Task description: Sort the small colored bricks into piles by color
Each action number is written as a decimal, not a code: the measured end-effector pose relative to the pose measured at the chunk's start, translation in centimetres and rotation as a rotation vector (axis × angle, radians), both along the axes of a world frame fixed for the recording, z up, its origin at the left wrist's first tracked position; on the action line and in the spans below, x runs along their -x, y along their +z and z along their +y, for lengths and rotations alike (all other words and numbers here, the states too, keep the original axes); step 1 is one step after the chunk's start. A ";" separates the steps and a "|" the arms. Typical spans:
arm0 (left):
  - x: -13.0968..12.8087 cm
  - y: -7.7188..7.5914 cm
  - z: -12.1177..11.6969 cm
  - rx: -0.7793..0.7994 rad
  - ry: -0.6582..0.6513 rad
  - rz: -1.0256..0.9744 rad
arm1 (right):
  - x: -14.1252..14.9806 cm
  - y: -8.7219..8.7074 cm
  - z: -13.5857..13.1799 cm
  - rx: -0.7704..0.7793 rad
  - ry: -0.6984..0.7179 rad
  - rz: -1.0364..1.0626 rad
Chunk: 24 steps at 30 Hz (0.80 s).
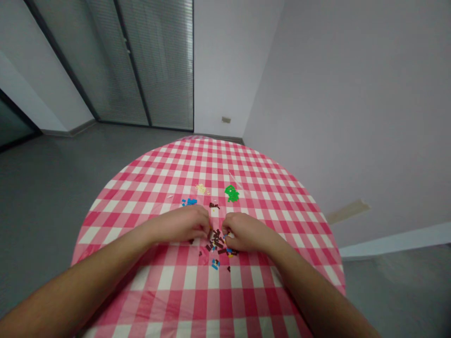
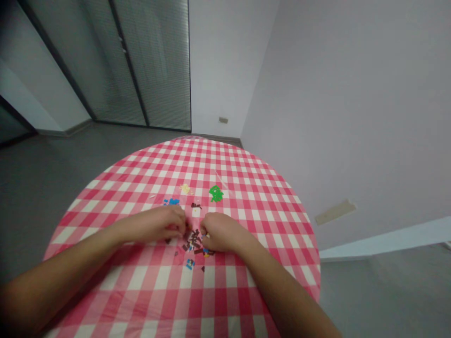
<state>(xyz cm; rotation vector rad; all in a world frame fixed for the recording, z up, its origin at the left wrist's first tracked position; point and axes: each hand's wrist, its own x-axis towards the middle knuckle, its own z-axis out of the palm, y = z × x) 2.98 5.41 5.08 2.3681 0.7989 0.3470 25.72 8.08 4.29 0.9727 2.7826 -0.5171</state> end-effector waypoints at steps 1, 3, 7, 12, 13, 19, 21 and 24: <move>0.9 0.2 0.6 0.002 0.095 0.014 | 0.1 0.1 -0.1 -0.012 0.009 -0.008; 3.1 0.3 2.0 -0.015 0.299 0.061 | 0.3 0.3 -0.2 -0.025 0.030 -0.017; 6.6 -1.0 4.2 0.066 0.608 0.168 | 0.7 0.8 -0.2 -0.019 0.067 -0.062; 7.7 -2.6 5.1 0.081 0.628 0.168 | 1.1 1.2 0.2 -0.002 0.103 -0.075; 7.6 -2.8 5.1 0.086 0.618 0.157 | 1.2 1.2 0.2 0.001 0.108 -0.088; 7.5 -2.9 4.9 0.094 0.549 0.146 | 1.8 2.0 0.9 0.009 0.094 -0.119; 7.5 -2.8 4.7 0.087 0.501 0.153 | 2.5 2.2 1.6 -0.005 0.041 -0.030; 7.4 -2.6 4.6 0.076 0.488 0.147 | 4.5 1.9 3.1 -0.073 0.002 0.136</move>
